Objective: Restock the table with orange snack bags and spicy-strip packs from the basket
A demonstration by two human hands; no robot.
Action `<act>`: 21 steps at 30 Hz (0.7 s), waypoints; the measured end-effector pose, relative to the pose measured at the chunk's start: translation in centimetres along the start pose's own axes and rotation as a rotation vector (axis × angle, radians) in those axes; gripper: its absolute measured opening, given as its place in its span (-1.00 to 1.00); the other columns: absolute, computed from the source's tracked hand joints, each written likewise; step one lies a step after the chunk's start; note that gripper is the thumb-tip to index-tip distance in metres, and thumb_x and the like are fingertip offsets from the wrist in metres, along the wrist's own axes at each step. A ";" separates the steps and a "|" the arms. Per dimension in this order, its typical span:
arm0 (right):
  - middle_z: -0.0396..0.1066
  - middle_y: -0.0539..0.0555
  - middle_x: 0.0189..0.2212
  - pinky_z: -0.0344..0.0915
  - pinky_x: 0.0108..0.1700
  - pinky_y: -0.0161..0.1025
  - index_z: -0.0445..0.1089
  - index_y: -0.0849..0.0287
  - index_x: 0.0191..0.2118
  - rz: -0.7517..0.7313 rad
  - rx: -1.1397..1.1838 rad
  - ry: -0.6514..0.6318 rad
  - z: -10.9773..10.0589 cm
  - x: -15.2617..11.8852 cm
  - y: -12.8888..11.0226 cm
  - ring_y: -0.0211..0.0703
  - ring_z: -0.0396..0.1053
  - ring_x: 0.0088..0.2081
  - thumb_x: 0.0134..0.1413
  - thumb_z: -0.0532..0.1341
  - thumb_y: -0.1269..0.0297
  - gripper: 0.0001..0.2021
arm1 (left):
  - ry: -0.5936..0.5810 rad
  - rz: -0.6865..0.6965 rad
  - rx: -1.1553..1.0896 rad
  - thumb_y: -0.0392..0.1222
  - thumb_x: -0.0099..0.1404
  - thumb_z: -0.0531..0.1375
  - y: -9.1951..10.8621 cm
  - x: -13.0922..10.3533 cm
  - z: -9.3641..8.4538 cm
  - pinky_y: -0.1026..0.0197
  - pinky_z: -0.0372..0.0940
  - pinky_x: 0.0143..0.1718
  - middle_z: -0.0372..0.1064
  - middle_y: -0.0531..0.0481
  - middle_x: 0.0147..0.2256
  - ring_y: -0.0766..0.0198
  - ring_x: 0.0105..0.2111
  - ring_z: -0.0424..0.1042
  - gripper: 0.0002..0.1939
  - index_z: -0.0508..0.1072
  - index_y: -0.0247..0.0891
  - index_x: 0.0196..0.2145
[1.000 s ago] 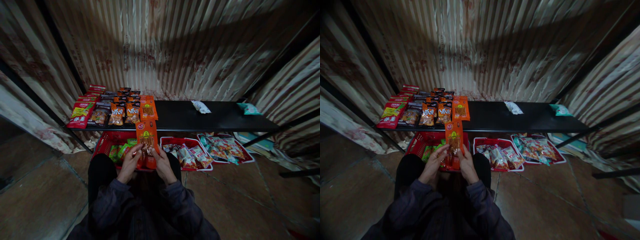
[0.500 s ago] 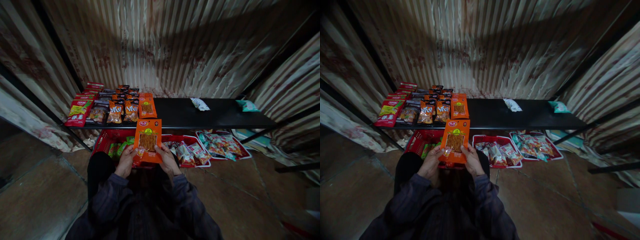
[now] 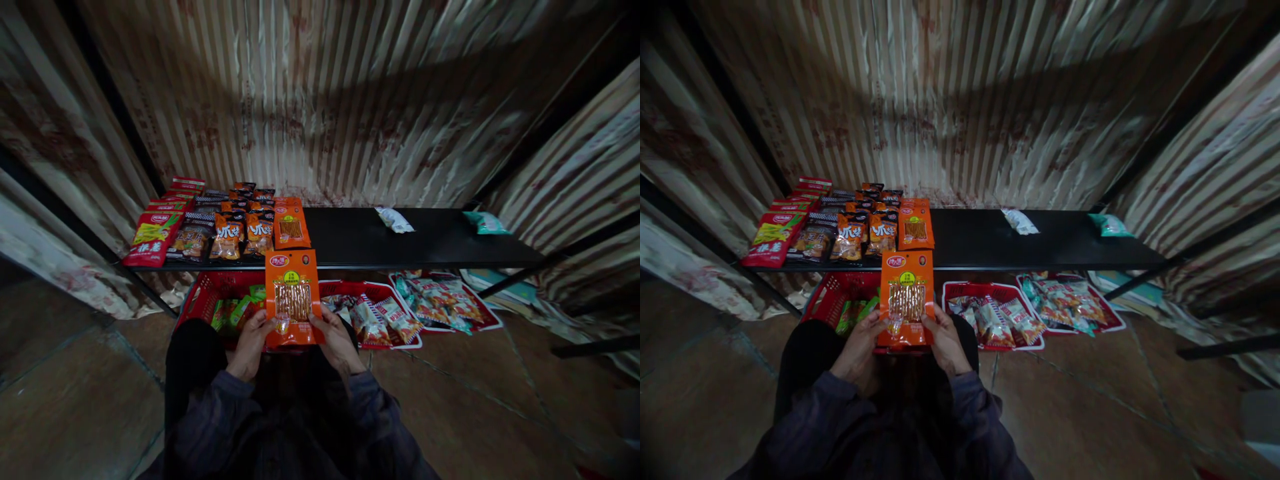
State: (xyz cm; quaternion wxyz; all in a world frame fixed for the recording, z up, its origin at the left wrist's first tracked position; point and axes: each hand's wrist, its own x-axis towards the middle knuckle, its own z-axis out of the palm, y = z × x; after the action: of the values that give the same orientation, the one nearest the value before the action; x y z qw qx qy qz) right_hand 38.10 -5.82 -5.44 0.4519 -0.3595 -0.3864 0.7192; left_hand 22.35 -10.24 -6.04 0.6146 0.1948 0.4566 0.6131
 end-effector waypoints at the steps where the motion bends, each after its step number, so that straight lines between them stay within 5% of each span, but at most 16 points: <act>1: 0.52 0.01 -0.31 0.37 -0.15 -0.07 0.43 0.07 -0.23 0.010 0.015 0.002 -0.3 -0.1 0.0 0.01 0.46 -0.20 -0.22 0.37 0.13 -0.66 | -0.005 -0.021 0.002 -0.16 -0.12 0.39 -0.3 0.0 0.0 0.17 0.33 -0.19 0.52 -0.07 -0.31 0.18 -0.30 0.50 -0.60 0.48 -0.30 -0.28; 12: 0.54 0.06 -0.40 0.38 -0.25 -0.06 0.45 0.10 -0.31 0.031 0.023 0.136 -2.5 0.2 1.0 0.07 0.48 -0.25 -0.29 0.40 0.03 -0.62 | -0.057 -0.042 0.051 -0.13 -0.10 0.38 -2.3 1.3 0.9 0.06 0.33 -0.15 0.52 -0.12 -0.31 0.07 -0.25 0.49 -0.66 0.51 -0.31 -0.33; 21: 0.53 0.02 -0.40 0.39 -0.23 -0.06 0.45 0.07 -0.34 -0.048 0.027 0.147 -2.6 3.9 -0.9 0.04 0.48 -0.25 -0.26 0.38 0.06 -0.70 | 0.016 0.072 0.126 -0.14 -0.06 0.35 -0.4 4.7 3.5 0.10 0.32 -0.18 0.51 -0.10 -0.35 0.12 -0.31 0.49 -0.66 0.46 -0.31 -0.30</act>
State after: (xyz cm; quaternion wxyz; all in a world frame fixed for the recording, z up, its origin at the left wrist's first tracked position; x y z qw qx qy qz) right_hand 39.41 -1.34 -6.50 0.5009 -0.3958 -0.3510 0.6851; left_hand 24.60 -4.75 -6.08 0.5752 0.2444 0.4918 0.6063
